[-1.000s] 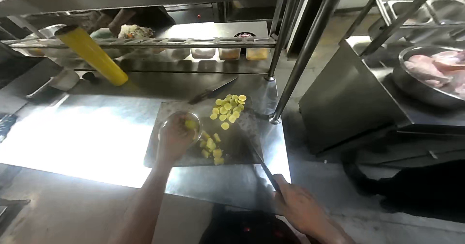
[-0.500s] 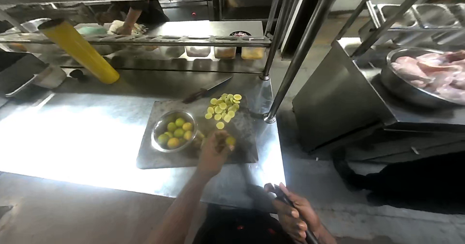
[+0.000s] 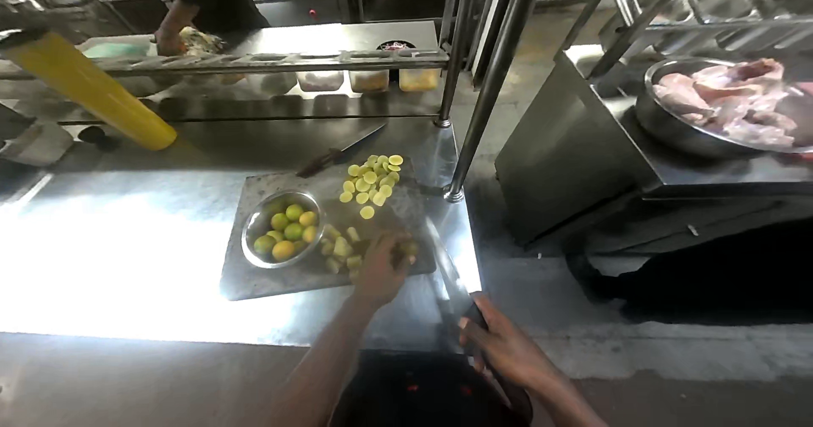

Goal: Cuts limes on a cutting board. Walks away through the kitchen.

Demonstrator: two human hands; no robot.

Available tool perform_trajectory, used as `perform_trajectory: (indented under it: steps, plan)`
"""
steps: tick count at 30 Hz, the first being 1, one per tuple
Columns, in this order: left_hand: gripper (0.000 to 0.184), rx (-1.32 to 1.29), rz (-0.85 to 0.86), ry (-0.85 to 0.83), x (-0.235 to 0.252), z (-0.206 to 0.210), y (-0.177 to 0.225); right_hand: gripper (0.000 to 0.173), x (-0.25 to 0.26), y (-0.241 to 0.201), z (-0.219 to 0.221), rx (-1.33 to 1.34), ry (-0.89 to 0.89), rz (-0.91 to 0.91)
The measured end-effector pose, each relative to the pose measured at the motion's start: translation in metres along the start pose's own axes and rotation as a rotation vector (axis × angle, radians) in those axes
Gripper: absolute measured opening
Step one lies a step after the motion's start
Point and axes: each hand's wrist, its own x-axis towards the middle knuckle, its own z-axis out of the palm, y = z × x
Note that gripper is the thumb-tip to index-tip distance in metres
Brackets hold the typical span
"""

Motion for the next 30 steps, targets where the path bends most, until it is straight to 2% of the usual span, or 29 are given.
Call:
perform_trajectory:
  steps: [4, 6, 11, 14, 17, 22, 30]
  plan:
    - [0.036, 0.426, 0.174, 0.081, -0.005, 0.010, 0.001, 0.040, 0.001, -0.011, 0.006, -0.401, 0.037, 0.041]
    - [0.035, 0.504, 0.194, 0.102, -0.005, 0.005, 0.004, 0.040, 0.001, -0.014, 0.008, -0.511, 0.054, 0.042]
    - [0.038, 0.245, 0.054, 0.074, 0.000, 0.002, 0.007, 0.042, 0.001, -0.023, 0.009, -0.596, 0.088, 0.061]
    - [0.030, 0.148, 0.205, 0.170, 0.002, 0.011, -0.009, 0.042, -0.002, -0.028, 0.009, -0.653, 0.096, 0.056]
    - [0.025, 0.098, 0.260, 0.157, 0.005, 0.011, -0.011, 0.041, -0.003, -0.031, 0.008, -0.735, 0.081, 0.061]
    - [0.020, 0.093, 0.279, 0.128, 0.010, 0.008, -0.011, 0.038, -0.010, -0.043, 0.003, -0.807, 0.090, 0.054]
    - [0.026, 0.133, 0.246, 0.061, 0.019, 0.006, -0.012, 0.035, -0.020, -0.057, 0.002, -0.888, 0.115, 0.009]
